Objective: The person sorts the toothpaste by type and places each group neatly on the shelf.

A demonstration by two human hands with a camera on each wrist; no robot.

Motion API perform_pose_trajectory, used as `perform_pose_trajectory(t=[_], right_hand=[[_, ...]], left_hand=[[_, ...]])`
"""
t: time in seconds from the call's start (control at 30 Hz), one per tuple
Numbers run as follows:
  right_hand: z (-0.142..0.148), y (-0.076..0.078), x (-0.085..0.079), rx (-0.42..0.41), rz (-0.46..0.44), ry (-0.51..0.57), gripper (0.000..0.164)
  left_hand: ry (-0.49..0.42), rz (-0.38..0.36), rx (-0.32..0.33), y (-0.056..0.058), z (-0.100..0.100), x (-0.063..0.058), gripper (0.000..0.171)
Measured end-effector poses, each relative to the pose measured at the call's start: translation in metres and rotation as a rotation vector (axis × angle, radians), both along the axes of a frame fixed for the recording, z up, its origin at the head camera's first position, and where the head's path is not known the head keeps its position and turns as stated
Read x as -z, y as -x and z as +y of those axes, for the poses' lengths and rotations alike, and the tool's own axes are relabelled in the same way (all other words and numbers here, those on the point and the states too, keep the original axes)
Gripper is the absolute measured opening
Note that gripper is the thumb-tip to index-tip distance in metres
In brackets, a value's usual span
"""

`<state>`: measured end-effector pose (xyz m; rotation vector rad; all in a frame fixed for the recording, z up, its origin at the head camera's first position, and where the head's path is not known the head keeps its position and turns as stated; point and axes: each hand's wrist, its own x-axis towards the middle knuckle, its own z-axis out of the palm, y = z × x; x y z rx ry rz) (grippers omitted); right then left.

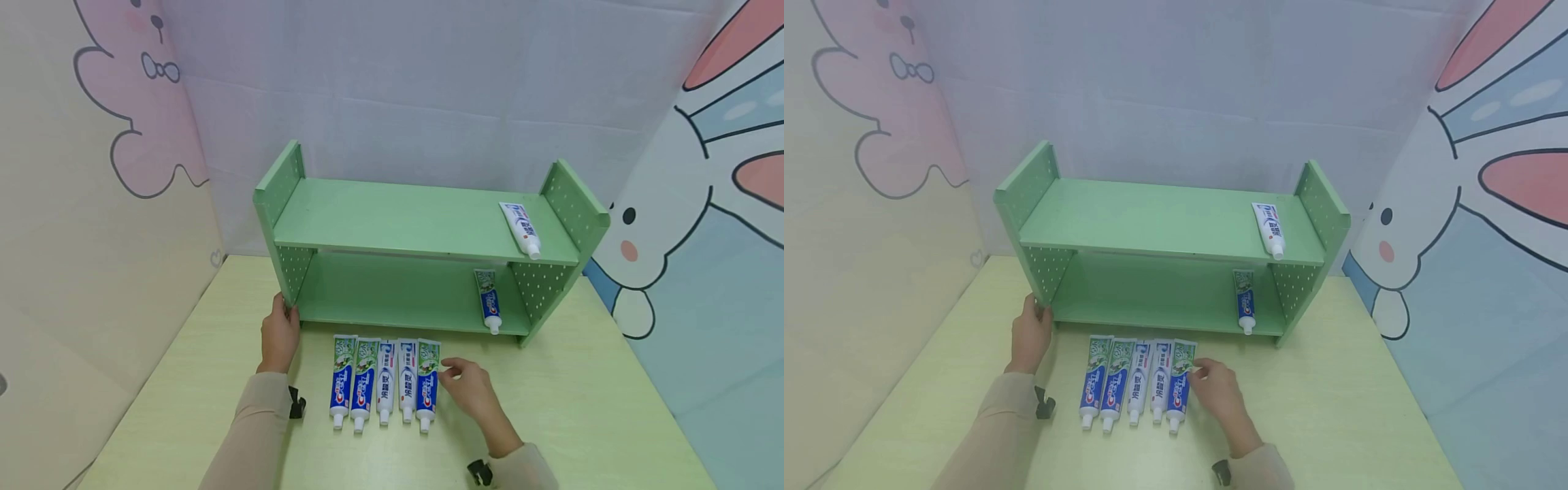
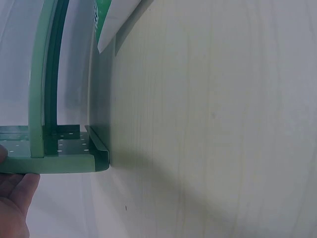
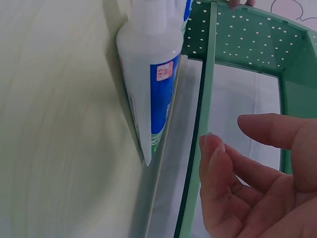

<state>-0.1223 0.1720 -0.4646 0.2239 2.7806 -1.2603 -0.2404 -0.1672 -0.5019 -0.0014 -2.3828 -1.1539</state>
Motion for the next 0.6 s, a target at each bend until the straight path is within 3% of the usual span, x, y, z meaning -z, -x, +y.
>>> perform_pose_trajectory(t=[0.6], right_hand=[[-0.007,0.000,0.016,-0.003,-0.088,-0.010,0.034]], left_hand=[[0.001,-0.021,0.007,-0.001,0.000,-0.003,0.036]])
